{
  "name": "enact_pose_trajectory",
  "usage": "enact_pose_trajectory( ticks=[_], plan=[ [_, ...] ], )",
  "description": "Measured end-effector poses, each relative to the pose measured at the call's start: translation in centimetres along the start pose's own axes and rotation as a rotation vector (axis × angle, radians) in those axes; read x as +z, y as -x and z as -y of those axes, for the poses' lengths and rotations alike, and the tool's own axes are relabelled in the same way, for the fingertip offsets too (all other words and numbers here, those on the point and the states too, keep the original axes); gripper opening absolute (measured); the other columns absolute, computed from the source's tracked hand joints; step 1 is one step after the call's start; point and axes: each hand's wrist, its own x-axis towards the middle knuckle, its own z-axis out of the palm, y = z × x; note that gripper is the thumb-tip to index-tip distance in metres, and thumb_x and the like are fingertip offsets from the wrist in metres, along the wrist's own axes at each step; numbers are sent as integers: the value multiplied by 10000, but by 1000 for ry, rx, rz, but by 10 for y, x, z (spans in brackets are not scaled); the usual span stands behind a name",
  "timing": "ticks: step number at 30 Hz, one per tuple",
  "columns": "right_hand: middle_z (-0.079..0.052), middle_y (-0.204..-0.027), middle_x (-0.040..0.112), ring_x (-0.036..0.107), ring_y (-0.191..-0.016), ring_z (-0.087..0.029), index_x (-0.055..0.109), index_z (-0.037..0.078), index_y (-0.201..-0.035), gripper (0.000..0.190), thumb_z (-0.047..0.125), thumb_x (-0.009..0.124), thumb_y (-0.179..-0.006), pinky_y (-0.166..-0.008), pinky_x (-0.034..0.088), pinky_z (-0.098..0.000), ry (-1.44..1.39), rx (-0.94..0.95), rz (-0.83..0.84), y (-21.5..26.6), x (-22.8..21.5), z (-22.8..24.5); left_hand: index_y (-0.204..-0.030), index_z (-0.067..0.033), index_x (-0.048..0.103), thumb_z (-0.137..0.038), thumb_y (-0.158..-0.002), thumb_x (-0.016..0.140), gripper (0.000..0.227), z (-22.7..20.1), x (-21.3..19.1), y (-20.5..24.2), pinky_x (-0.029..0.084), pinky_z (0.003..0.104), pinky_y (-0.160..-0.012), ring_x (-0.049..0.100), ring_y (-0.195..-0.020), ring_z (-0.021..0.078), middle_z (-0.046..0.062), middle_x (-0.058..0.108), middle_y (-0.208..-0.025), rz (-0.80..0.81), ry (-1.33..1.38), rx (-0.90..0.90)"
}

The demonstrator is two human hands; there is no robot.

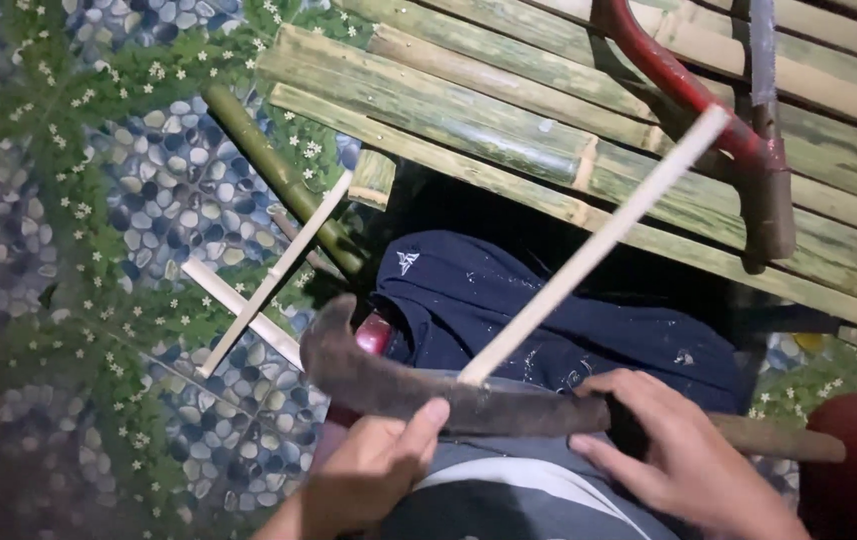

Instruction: Whittling a thin strip of bamboo with a large curved knife to smooth and shape it.

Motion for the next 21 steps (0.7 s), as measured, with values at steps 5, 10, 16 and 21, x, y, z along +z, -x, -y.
enact_pose_trajectory(
  ticks=[5, 10, 16, 21],
  plan=[
    [51, -773, 649, 635, -654, -137, 568, 194, -924, 316, 373, 683, -690, -584, 462, -253, 239, -204, -167, 1, 15, -24, -441, -92, 383, -414, -919, 437, 580, -6, -26, -41, 266, 254, -408, 349, -399, 139, 42, 352, -413, 355, 1244, -1258],
    [37, -843, 679, 659, -650, -94, 573, 151, -1003, 422, 373, 697, -666, -600, 479, -220, 144, -263, -223, 8, 24, -27, -722, -106, 504, -301, -844, 534, 232, -6, -40, -60, 297, 247, -500, 359, -515, 109, -10, 396, -576, 426, 1161, -1136],
    [-3, -796, 666, 586, -596, -66, 583, 129, -1071, 458, 313, 684, -664, -586, 457, -228, 156, -50, -437, 14, 25, -30, -705, -96, 400, -392, -923, 359, 370, -13, -32, -61, 168, 210, -281, 216, -350, 78, -27, 249, -480, 405, 1349, -1284],
    [-69, -607, 642, 613, -518, -211, 524, 239, -1064, 426, 411, 623, -687, -557, 440, -293, 166, 347, -251, 12, 17, -2, -706, -86, 410, -444, -941, 285, 446, -23, -43, -57, 230, 231, -314, 271, -370, 123, 11, 295, -493, 459, 1188, -1345]
  ],
)
